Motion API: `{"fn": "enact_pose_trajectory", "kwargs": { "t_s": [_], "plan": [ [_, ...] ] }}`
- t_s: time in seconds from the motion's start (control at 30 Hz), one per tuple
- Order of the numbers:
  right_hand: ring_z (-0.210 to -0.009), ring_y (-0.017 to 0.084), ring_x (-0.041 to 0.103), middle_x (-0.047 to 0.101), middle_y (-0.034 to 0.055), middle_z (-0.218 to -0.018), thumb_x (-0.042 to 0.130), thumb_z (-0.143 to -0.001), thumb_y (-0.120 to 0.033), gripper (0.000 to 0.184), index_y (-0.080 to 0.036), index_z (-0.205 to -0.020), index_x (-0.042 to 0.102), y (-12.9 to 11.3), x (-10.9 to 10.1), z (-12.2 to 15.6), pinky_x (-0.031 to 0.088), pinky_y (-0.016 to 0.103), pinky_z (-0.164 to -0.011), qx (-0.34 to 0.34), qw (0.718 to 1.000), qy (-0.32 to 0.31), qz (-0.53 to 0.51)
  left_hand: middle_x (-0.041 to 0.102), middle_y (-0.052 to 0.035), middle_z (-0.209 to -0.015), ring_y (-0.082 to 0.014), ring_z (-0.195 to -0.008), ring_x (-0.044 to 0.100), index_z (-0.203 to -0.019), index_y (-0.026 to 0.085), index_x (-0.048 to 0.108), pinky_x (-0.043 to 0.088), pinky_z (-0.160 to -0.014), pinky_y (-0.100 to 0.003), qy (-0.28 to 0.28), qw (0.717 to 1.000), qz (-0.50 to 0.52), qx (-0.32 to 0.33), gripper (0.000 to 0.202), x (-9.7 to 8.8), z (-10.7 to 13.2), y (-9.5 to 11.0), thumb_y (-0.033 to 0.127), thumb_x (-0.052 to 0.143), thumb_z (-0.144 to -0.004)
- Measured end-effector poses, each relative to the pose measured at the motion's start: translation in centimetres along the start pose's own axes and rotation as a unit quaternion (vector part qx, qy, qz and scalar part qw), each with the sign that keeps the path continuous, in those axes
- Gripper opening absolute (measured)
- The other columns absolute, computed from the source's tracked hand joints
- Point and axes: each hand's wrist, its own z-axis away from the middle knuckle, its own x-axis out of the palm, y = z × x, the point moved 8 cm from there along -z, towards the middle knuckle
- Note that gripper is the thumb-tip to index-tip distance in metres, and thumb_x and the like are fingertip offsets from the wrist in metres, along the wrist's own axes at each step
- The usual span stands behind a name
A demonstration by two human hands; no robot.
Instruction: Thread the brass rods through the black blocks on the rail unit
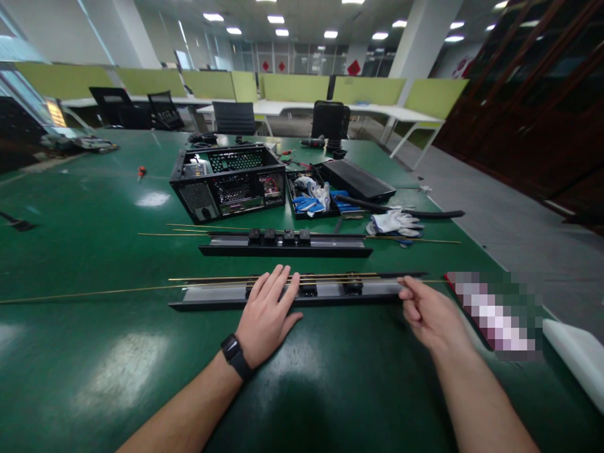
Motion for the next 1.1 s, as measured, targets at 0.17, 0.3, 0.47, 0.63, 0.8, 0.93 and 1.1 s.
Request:
{"fn": "enact_pose_trajectory", "kwargs": {
  "t_s": [0.17, 0.3, 0.47, 0.63, 0.8, 0.93, 1.1],
  "plan": [
    [-0.029, 0.005, 0.036, 0.068, 0.0051, -0.065, 0.082, -0.081, -0.044, 0.034, -0.015, -0.085, 0.064, 1.8, 2.6, 1.3, 0.017, 0.016, -0.027, 0.045, 0.995, -0.073, 0.044, 0.049, -0.0170, -0.162, -0.0327, -0.154, 0.041, -0.161, 0.017, 0.040, 0.034, -0.125, -0.051, 0.005, 1.000, 0.003, 0.002, 0.070, 0.0, 0.0, -0.1, 0.037, 0.063, -0.098],
    [-0.029, 0.005, 0.035, 0.066, 0.0025, -0.062, 0.073, -0.088, -0.037, 0.024, -0.015, -0.091, 0.065, 0.7, 1.1, 0.8, 0.018, 0.017, -0.026, 0.028, 0.999, 0.009, 0.015, 0.048, -0.0165, -0.163, -0.0326, -0.153, 0.041, -0.157, 0.017, 0.046, 0.036, -0.125, -0.051, -0.003, 1.000, -0.004, 0.003, 0.065, 0.1, 0.1, -0.1, 0.037, 0.063, -0.098],
    [-0.030, 0.005, 0.036, 0.060, -0.0027, -0.058, 0.073, -0.088, -0.035, 0.020, -0.017, -0.091, 0.064, -0.2, -0.6, 0.4, 0.020, 0.016, -0.025, 0.006, 0.997, 0.079, -0.020, 0.048, -0.0170, -0.162, -0.0327, -0.153, 0.041, -0.157, 0.017, 0.045, 0.036, -0.124, -0.052, -0.001, 1.000, -0.004, 0.004, 0.065, 0.1, 0.0, -0.1, 0.037, 0.062, -0.099],
    [-0.029, 0.004, 0.035, 0.064, 0.0007, -0.063, 0.082, -0.080, -0.036, 0.030, -0.013, -0.093, 0.068, 0.8, 1.9, 1.2, 0.018, 0.016, -0.026, 0.037, 0.998, -0.045, 0.013, 0.048, -0.0165, -0.163, -0.0329, -0.154, 0.040, -0.158, 0.018, 0.044, 0.036, -0.124, -0.052, -0.002, 1.000, -0.001, 0.000, 0.066, 0.1, 0.0, -0.1, 0.037, 0.063, -0.098],
    [-0.030, 0.005, 0.035, 0.064, 0.0004, -0.062, 0.073, -0.087, -0.032, 0.019, -0.015, -0.091, 0.066, 0.1, 0.2, 0.5, 0.020, 0.016, -0.025, 0.033, 0.999, 0.025, -0.011, 0.048, -0.0157, -0.162, -0.0327, -0.154, 0.041, -0.160, 0.020, 0.043, 0.035, -0.125, -0.052, 0.001, 1.000, 0.003, 0.001, 0.067, 0.1, 0.1, -0.1, 0.038, 0.062, -0.098],
    [-0.031, 0.005, 0.036, 0.058, -0.0035, -0.058, 0.077, -0.084, -0.031, 0.019, -0.017, -0.086, 0.064, -0.5, -1.1, 0.0, 0.021, 0.016, -0.025, 0.007, 0.997, 0.070, -0.037, 0.049, -0.0159, -0.162, -0.0330, -0.154, 0.041, -0.162, 0.022, 0.038, 0.036, -0.124, -0.052, 0.004, 1.000, 0.006, -0.002, 0.071, 0.1, 0.1, -0.1, 0.037, 0.063, -0.098],
    [-0.031, 0.004, 0.036, 0.062, -0.0006, -0.061, 0.090, -0.070, -0.040, 0.038, -0.014, -0.085, 0.067, 0.8, 1.9, 1.1, 0.019, 0.016, -0.026, 0.008, 0.998, -0.055, 0.009, 0.048, -0.0161, -0.163, -0.0324, -0.155, 0.039, -0.160, 0.020, 0.043, 0.035, -0.125, -0.052, 0.002, 1.000, 0.006, 0.000, 0.067, 0.1, 0.1, -0.1, 0.038, 0.062, -0.099]
  ]
}}
